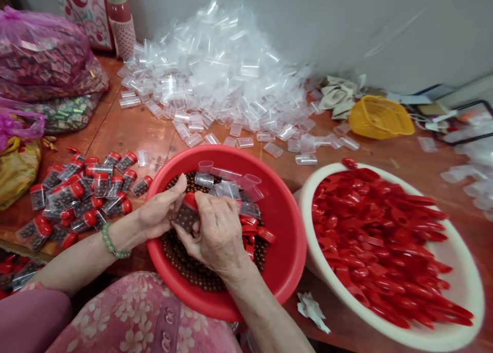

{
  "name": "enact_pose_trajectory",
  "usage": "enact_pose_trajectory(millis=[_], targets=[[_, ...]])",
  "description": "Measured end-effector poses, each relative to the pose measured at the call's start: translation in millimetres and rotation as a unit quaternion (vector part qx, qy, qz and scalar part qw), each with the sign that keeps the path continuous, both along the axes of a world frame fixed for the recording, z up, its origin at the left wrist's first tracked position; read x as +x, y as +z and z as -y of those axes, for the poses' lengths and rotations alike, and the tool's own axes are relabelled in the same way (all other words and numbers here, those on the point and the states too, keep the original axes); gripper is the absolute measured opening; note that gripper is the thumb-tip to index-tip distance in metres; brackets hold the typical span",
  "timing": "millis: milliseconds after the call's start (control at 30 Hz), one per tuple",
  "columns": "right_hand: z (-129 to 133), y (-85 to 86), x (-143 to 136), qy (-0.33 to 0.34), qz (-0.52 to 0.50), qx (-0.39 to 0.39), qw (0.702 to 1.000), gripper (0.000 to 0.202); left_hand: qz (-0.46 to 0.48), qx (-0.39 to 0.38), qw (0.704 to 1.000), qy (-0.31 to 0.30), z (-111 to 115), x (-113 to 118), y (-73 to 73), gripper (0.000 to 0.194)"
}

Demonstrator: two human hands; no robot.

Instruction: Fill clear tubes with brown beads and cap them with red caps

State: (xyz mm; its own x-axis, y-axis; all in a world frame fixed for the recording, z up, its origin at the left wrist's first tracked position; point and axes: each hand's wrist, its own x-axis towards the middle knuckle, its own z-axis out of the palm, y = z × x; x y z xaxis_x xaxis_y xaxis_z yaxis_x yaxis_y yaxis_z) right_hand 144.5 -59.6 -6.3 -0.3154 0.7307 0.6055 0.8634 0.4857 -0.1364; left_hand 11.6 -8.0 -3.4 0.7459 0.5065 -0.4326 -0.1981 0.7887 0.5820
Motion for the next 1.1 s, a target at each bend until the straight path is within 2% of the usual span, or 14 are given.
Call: enact_pose_trajectory(millis=[100, 167, 300, 433, 567, 633, 667, 700, 767, 867, 933, 1000, 1067, 1100], targets=[[9, 0.2, -2, 0.024, 0.022, -0.019, 0.999, 0.061, -0.118, 0.026, 0.989, 0.090, 16, 8, -3.2, 0.044], [16, 0.8, -3, 0.033, 0.033, -0.025, 0.999, 0.061, -0.208, 0.125, 0.961, 0.129, 27, 9, -5.9, 0.036], [30, 2.5, -10, 0.049, 0.046, 0.005, 0.998, 0.061, -0.295, 0.346, 0.884, 0.111, 43, -1, -7.5, 0.031], [34, 7.3, -12, 0.063, 0.003, 0.019, 0.998, 0.065, -0.288, 0.402, 0.863, 0.101, 44, -11, 2.5, 0.019], [10, 9.4, 8, 0.131, -0.054, -0.151, 0.978, 0.065, -0.240, 0.379, 0.889, 0.091, 30, -32, 23.6, 0.030], [-14, 2.9, 22, 0.097, -0.039, -0.239, 0.965, 0.059, -0.269, 0.385, 0.877, 0.104, 18, -53, 31.4, 0.039], [-28, -2.5, 29, 0.062, -0.011, -0.253, 0.965, 0.048, -0.319, 0.413, 0.844, 0.126, 11, -65, 33.1, 0.038], [-41, -8.8, 34, 0.023, 0.029, -0.281, 0.959, 0.041, -0.384, 0.450, 0.793, 0.146, 5, -79, 33.2, 0.037], [-64, -21.5, 39, -0.034, 0.120, -0.342, 0.931, 0.042, -0.526, 0.503, 0.665, 0.168, -8, -104, 28.9, 0.035], [-84, -33.8, 37, -0.046, 0.164, -0.376, 0.911, 0.042, -0.681, 0.522, 0.490, 0.155, -21, -135, 15.4, 0.036], [-88, -35.2, 34, -0.045, 0.176, -0.386, 0.904, 0.041, -0.728, 0.532, 0.408, 0.142, -27, -147, 5.9, 0.036], [-88, -32.6, 31, -0.046, 0.189, -0.397, 0.897, 0.038, -0.732, 0.557, 0.364, 0.147, -28, -151, -1.1, 0.033], [-88, -28.7, 31, -0.045, 0.197, -0.406, 0.891, 0.033, -0.703, 0.591, 0.362, 0.161, -26, -146, -4.2, 0.031], [-88, -26.9, 32, -0.046, 0.197, -0.411, 0.889, 0.032, -0.679, 0.607, 0.377, 0.169, -24, -140, -4.3, 0.030]])
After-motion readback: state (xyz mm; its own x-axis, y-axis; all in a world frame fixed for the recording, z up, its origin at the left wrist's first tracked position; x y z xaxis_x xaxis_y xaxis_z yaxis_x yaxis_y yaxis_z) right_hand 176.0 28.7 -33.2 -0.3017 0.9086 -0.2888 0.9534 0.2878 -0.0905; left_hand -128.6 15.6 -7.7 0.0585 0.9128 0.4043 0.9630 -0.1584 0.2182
